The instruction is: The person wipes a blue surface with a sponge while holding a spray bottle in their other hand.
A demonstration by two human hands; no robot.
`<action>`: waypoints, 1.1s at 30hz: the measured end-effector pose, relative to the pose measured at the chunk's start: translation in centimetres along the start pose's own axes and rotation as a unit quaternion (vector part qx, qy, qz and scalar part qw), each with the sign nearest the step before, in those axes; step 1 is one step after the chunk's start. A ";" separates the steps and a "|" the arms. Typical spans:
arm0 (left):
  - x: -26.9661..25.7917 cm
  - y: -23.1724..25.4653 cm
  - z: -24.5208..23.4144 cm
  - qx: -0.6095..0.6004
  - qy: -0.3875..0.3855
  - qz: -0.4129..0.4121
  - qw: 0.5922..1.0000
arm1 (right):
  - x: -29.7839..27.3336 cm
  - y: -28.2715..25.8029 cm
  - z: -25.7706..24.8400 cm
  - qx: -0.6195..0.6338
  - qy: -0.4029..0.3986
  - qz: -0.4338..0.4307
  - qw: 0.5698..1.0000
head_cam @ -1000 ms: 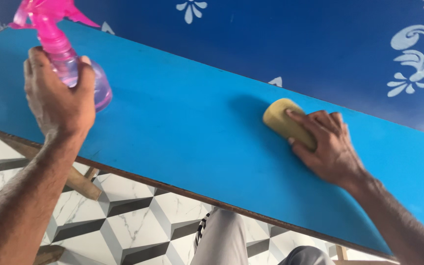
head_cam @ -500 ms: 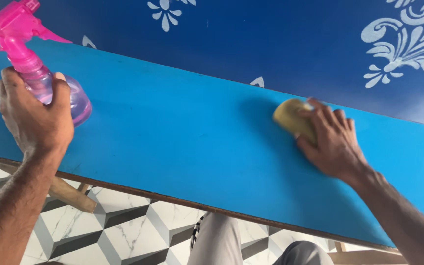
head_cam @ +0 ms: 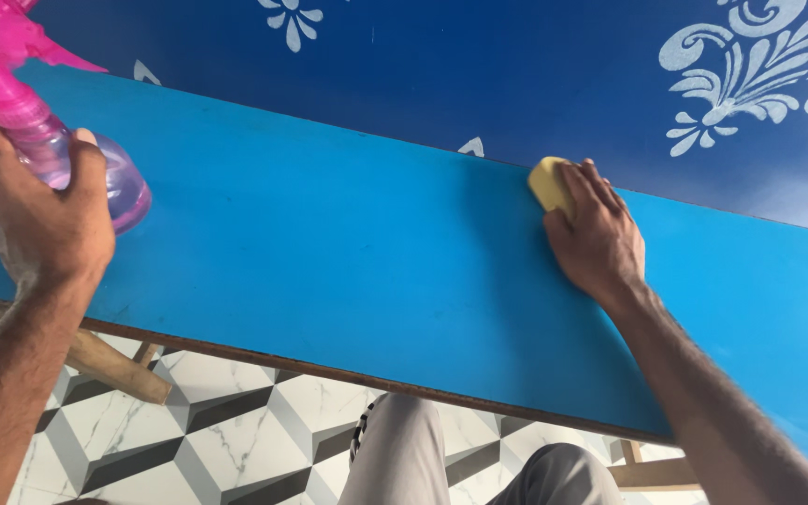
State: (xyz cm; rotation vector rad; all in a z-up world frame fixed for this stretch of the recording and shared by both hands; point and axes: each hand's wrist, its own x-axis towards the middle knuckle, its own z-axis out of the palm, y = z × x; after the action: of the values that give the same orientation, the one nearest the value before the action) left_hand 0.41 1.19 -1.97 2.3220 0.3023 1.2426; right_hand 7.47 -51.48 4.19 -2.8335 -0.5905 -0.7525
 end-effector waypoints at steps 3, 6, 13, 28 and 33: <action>0.1 0.6 -0.6 -0.004 0.001 -0.001 1.000 | 0.3 -1.5 0.3 0.002 -0.008 0.028 1.000; 0.2 1.7 -0.5 -0.042 0.004 -0.024 0.999 | -0.9 -3.9 0.1 0.061 -0.060 -0.006 0.996; 0.1 0.8 -0.3 -0.012 0.009 0.006 1.000 | 0.7 1.8 -0.7 0.026 -0.055 0.076 0.995; 0.6 2.3 -0.9 -0.014 -0.002 -0.021 1.000 | 2.8 -2.6 1.9 0.090 -0.021 -0.056 0.994; 0.7 2.8 -0.8 -0.010 0.003 -0.025 1.000 | 2.5 -2.2 2.7 0.080 -0.009 -0.037 0.996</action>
State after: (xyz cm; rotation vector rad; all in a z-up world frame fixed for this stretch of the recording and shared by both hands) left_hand 0.04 -0.65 0.33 2.2804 0.3464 1.2236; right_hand 9.75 -48.01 3.23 -2.6870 -0.7270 -0.6589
